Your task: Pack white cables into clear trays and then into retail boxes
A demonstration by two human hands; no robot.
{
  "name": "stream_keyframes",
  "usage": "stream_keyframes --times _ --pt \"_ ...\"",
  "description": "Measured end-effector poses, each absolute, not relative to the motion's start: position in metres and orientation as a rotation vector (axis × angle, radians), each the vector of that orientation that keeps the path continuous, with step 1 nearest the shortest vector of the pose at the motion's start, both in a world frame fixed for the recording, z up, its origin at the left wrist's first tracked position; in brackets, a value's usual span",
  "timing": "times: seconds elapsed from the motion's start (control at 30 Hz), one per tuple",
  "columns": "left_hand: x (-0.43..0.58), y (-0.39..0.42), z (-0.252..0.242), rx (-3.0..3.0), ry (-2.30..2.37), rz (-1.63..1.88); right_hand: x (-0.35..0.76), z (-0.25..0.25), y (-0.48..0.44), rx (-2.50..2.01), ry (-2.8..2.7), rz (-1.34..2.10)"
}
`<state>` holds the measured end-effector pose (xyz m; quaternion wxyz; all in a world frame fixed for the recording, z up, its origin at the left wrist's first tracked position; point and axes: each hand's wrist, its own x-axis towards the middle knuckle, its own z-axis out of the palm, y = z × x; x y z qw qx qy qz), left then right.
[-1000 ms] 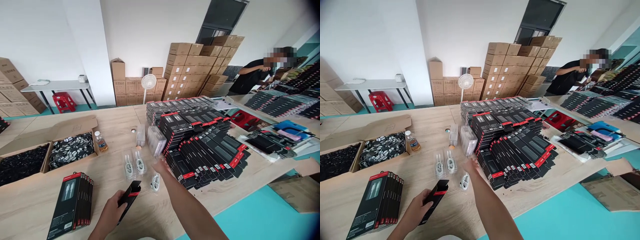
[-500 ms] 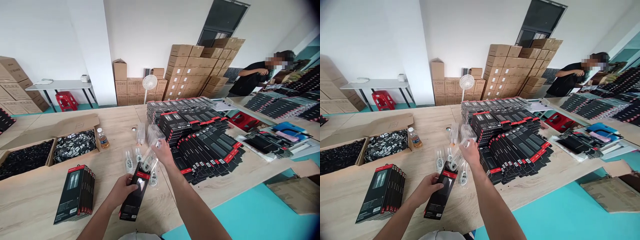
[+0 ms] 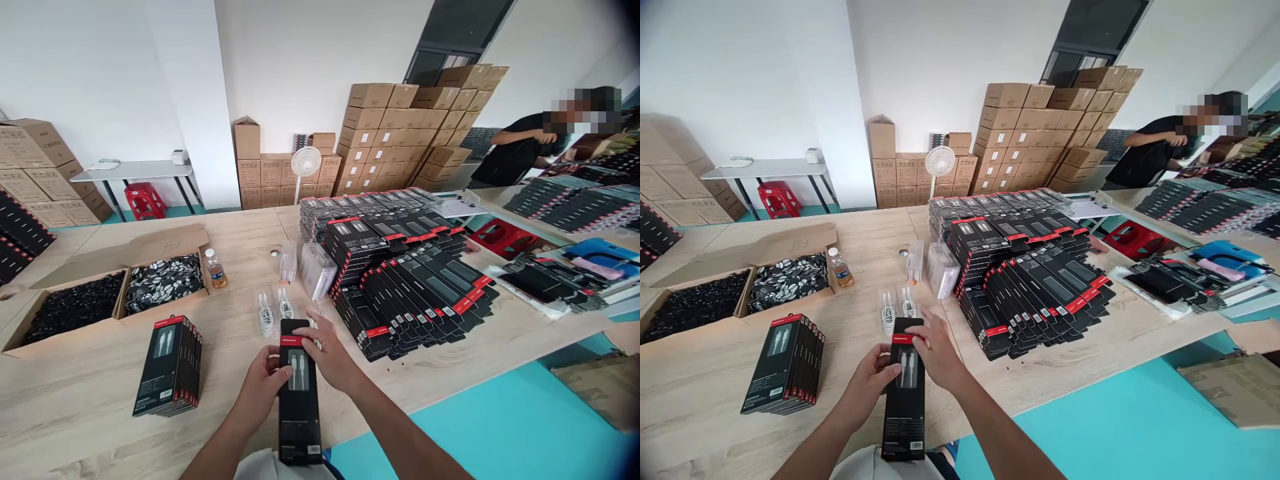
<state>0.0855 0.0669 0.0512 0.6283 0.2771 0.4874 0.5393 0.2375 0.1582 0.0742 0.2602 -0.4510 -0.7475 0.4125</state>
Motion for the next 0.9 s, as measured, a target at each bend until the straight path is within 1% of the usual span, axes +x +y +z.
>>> stream_keyframes --times 0.13,0.23,0.37,0.53,0.6,0.67,0.77,0.9 --pt "0.083 0.054 0.053 0.718 1.083 1.202 0.245 0.053 0.140 -1.201 -1.527 1.521" --pt "0.080 0.055 0.055 0.781 1.032 1.125 0.246 0.048 0.128 -1.160 -1.307 1.681" --pt "0.081 0.066 0.059 0.863 1.087 1.127 0.254 0.059 0.121 -1.107 -1.353 1.632" --pt "0.084 0.083 0.081 1.067 1.188 1.320 0.262 0.081 0.116 -1.055 -1.517 1.272" --pt "0.085 0.085 0.097 1.050 1.161 1.318 0.263 0.092 0.113 -1.066 -1.494 1.215" --pt "0.084 0.086 0.114 1.057 1.129 1.260 0.265 0.106 0.112 -1.084 -1.464 1.280" --pt "0.081 0.090 0.136 1.157 1.161 1.061 0.270 0.127 0.118 -1.130 -1.516 1.433" --pt "0.079 0.100 0.148 1.241 1.246 0.864 0.279 0.142 0.135 -1.138 -1.560 1.654"
